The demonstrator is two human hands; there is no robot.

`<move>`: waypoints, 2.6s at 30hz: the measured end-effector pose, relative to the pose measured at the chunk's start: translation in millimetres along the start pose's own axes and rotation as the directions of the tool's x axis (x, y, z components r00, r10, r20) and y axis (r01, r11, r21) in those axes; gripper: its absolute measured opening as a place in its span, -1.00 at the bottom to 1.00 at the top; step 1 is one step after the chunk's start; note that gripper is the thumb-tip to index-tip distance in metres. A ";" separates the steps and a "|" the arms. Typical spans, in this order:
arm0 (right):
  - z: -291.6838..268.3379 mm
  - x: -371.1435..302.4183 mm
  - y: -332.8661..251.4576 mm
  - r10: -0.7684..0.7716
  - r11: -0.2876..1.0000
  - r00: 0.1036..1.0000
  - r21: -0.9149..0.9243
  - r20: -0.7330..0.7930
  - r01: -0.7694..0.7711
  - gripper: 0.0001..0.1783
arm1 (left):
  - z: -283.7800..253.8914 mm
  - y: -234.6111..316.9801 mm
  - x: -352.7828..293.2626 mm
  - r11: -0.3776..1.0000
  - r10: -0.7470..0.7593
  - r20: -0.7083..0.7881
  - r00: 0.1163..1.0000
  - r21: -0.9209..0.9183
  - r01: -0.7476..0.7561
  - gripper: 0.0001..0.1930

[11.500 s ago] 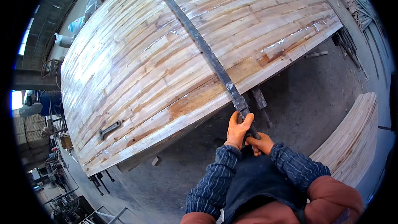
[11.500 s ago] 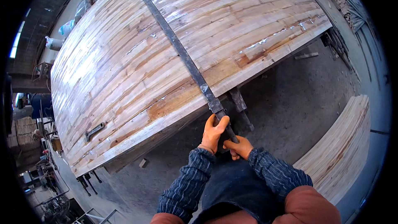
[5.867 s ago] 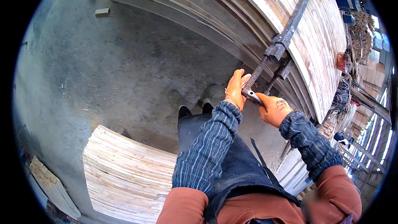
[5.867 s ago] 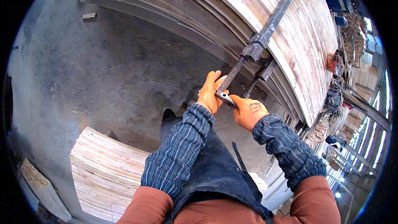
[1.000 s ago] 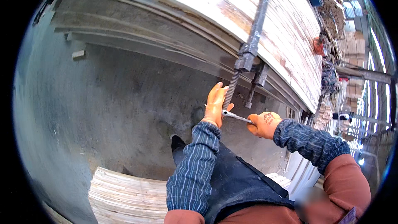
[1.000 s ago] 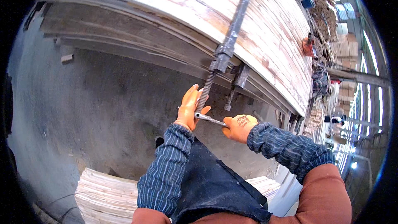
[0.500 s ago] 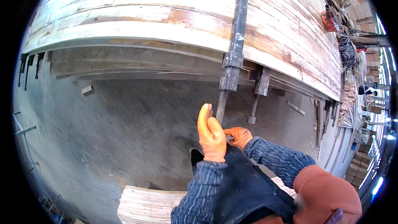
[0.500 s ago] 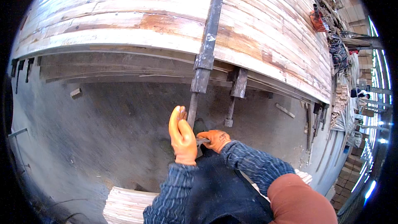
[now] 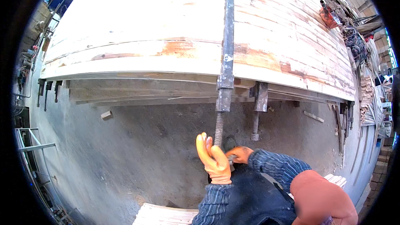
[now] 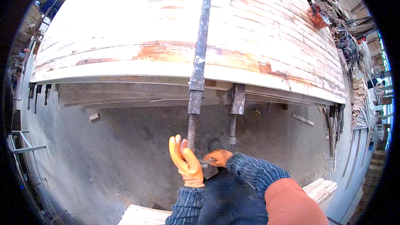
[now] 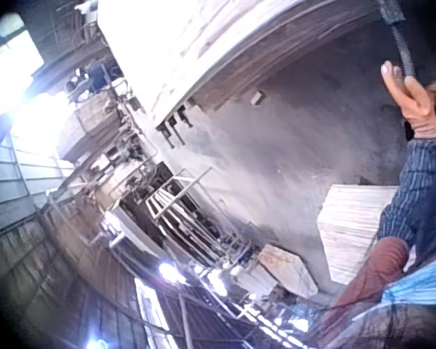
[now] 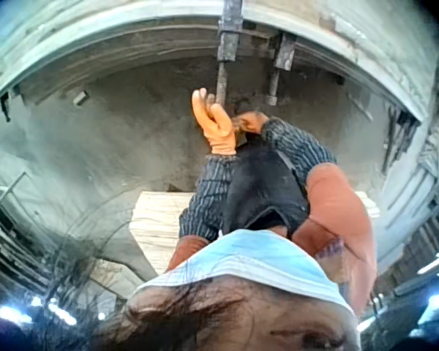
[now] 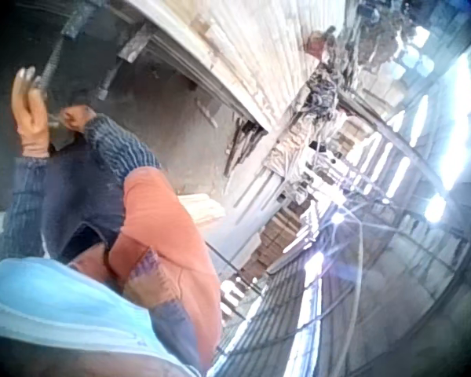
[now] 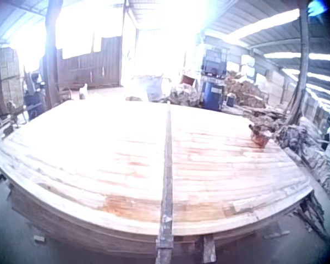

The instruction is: The person uses a large wrench to tighten clamps on a wooden panel, then carries the panel to a machine and feeds long wooden strips into the rollers.

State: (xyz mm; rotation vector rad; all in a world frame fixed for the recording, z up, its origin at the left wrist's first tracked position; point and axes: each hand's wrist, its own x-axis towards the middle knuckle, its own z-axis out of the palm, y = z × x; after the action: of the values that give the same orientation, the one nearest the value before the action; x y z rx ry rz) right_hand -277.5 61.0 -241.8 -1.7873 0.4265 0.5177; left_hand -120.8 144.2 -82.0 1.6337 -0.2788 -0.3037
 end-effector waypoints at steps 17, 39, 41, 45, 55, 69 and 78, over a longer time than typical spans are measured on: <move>-87.2 -142.3 -271.5 0.357 0.772 0.925 -0.517 -0.129 -0.370 -0.47 | -84.8 -20.9 -3.3 0.535 -0.665 0.275 0.694 -0.473 0.700 -0.39; -91.3 -89.8 -312.9 0.575 0.538 0.805 -0.673 -0.149 -0.509 -0.64 | -33.5 -18.2 50.1 0.336 -0.634 0.621 0.462 -0.317 0.887 -0.40; -93.2 -90.1 -294.9 0.587 0.553 0.800 -0.659 -0.128 -0.510 -0.64 | -32.8 -16.7 52.0 0.297 -0.590 0.686 0.426 -0.307 0.904 -0.42; -87.1 -89.7 -228.0 0.525 0.657 0.844 -0.575 -0.114 -0.487 -0.64 | -29.0 -11.1 52.0 0.349 -0.597 0.661 0.455 -0.297 0.889 -0.46; -35.3 28.8 -64.6 -0.165 0.944 0.971 -0.312 -0.171 0.106 -0.73 | 0.8 12.6 30.3 0.988 -0.129 0.107 0.986 0.095 0.119 -0.55; -31.1 -54.9 -30.4 0.203 0.978 0.978 -0.044 -0.042 -0.205 -0.59 | -34.9 1.6 -3.3 0.857 -0.468 0.160 0.869 -0.158 0.491 -0.42; -84.4 -135.7 -221.3 0.326 0.894 0.934 -0.274 -0.148 -0.356 -0.52 | -91.0 -16.1 -17.7 0.556 -0.697 0.172 0.696 -0.482 0.677 -0.37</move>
State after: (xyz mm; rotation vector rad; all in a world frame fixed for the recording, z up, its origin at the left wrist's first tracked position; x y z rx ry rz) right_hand -261.9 41.5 30.1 -2.0440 0.7754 0.7749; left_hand -104.7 236.5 -90.4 1.1296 0.4876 -0.8741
